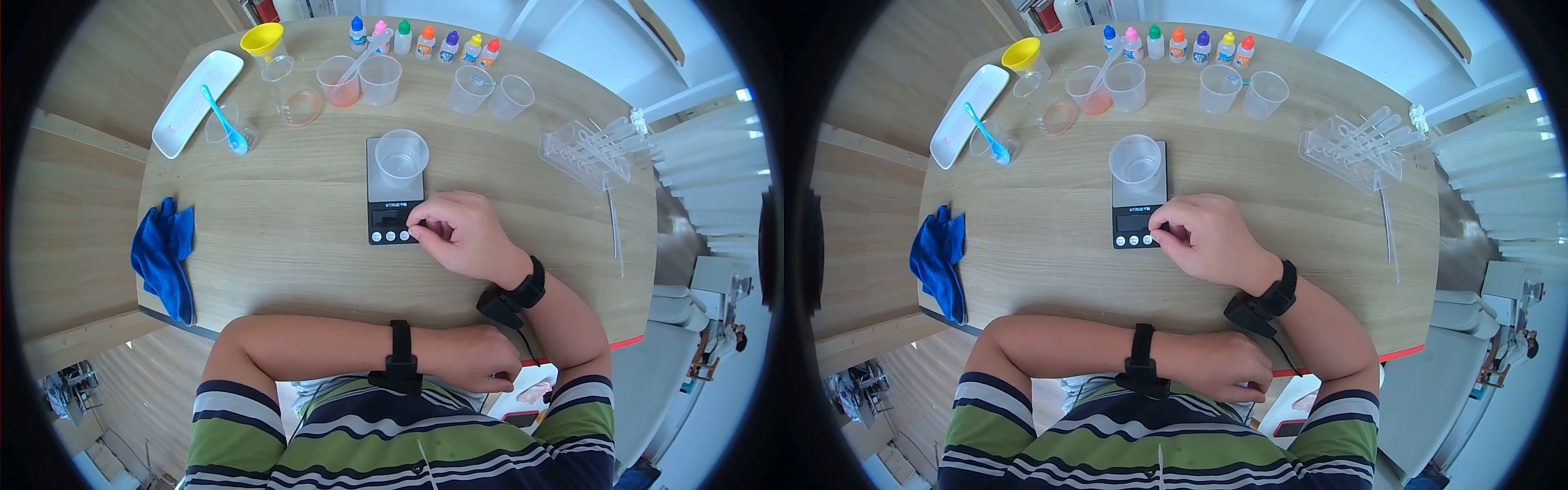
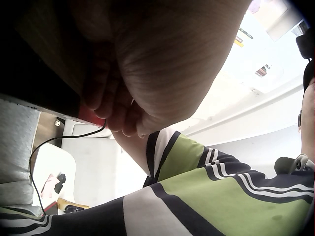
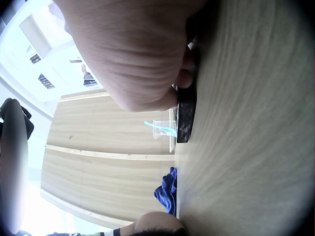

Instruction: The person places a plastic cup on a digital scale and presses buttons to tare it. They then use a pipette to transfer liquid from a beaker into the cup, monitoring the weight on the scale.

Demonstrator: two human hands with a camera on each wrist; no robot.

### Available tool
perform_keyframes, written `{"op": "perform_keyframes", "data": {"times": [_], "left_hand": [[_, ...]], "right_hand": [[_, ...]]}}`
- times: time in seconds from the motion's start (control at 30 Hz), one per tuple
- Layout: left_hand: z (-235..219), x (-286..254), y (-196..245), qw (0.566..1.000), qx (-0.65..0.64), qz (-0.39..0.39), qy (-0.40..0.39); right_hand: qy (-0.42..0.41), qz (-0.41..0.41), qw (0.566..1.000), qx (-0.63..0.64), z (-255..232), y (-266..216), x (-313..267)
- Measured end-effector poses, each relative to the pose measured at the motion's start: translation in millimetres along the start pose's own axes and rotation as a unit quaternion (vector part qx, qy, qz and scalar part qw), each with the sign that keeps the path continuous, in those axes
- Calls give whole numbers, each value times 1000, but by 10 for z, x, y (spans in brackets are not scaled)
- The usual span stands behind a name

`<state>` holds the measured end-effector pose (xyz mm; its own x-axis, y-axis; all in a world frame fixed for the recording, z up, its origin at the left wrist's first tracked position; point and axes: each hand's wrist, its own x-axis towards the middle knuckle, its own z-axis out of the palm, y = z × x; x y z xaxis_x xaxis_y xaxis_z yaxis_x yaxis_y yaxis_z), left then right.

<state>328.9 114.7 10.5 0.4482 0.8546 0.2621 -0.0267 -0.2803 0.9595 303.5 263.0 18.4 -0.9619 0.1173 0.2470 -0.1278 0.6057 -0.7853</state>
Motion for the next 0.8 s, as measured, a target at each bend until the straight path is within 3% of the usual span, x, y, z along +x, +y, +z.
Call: {"op": "perform_keyframes", "data": {"times": [0.8], "left_hand": [[-13, 2, 8, 1000, 8, 7, 4]], "right_hand": [[5, -8, 1000, 9, -4, 9, -4]]}}
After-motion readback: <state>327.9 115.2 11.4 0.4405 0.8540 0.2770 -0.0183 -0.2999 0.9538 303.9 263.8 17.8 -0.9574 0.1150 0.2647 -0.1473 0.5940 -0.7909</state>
